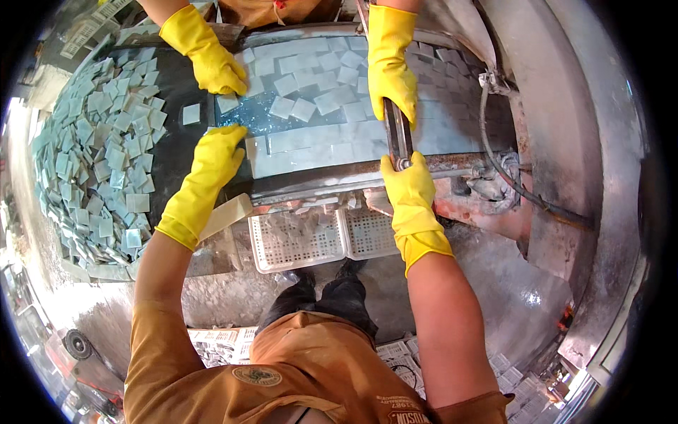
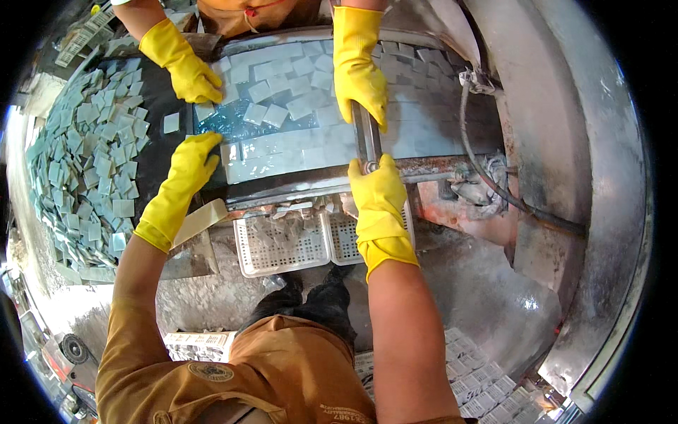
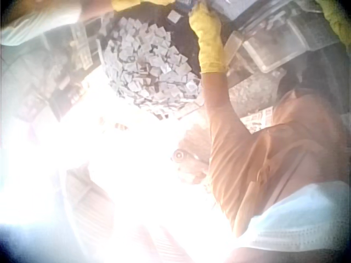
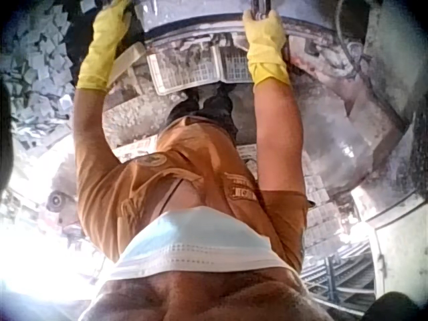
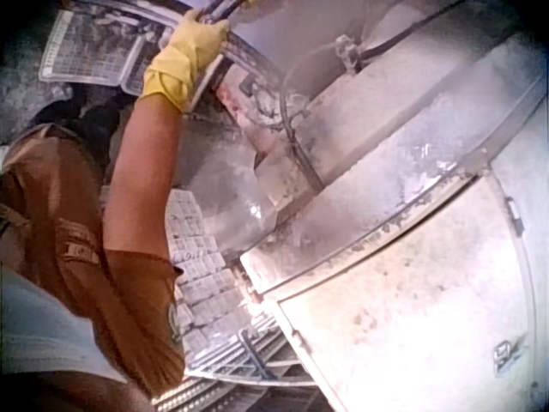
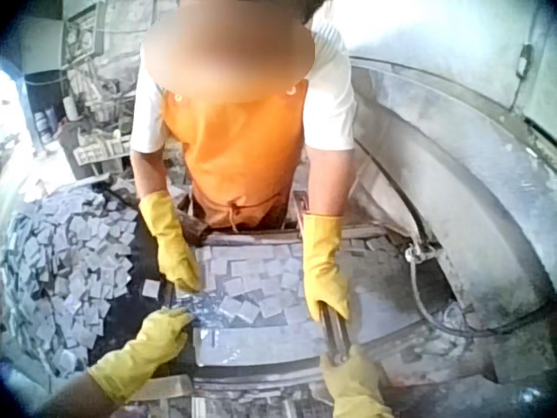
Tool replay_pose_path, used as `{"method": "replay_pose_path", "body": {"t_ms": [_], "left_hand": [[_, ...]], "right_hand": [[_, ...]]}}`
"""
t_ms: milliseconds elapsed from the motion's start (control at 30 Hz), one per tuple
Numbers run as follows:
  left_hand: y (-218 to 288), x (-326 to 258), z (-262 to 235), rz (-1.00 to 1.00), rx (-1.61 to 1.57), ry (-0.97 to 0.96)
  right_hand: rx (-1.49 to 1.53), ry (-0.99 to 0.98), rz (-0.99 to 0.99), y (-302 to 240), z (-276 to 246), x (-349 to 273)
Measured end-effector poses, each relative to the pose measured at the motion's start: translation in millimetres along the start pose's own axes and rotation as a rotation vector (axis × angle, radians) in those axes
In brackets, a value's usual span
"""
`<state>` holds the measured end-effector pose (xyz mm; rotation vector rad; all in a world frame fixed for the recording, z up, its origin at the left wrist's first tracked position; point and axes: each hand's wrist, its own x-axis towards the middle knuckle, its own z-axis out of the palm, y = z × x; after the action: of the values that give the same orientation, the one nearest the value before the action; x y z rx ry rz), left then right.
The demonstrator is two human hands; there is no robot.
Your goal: The person sorts small square tiles from a conveyor belt into white plastic crates. They wear yellow gloves and repeatedly pick tiles from the moving belt, placing them into the crates below. The person also moves a full crate to a pallet and retrieves an empty one to continue the process.
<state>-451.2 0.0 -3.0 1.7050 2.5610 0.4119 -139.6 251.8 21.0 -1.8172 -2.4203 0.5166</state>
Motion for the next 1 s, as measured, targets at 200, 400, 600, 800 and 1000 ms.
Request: {"method": "replay_pose_path", "body": {"t_ms": [200, 400, 600, 800, 1000], "left_hand": [[28, 8, 35, -0.023, 0.213, -0.053], [27, 14, 24, -0.101, 0.163, -0.102], [-60, -15, -8, -0.146, 0.255, 0.14], [-58, -56, -35, -0.02, 0.116, -0.048], [-151, -128, -49, -0.771, 0.7, 0.349]], "right_hand": [[-0.01, 0.007, -0.003, -4, -2, 1], [-0.026, -0.02, 0.005, -1, -1, 3], [0.004, -0.022, 0.031, -8, -4, 1], [0.058, -0.05, 0.006, -5, -4, 1], [0.01, 0.001, -0.016, -3, -4, -1]]}}
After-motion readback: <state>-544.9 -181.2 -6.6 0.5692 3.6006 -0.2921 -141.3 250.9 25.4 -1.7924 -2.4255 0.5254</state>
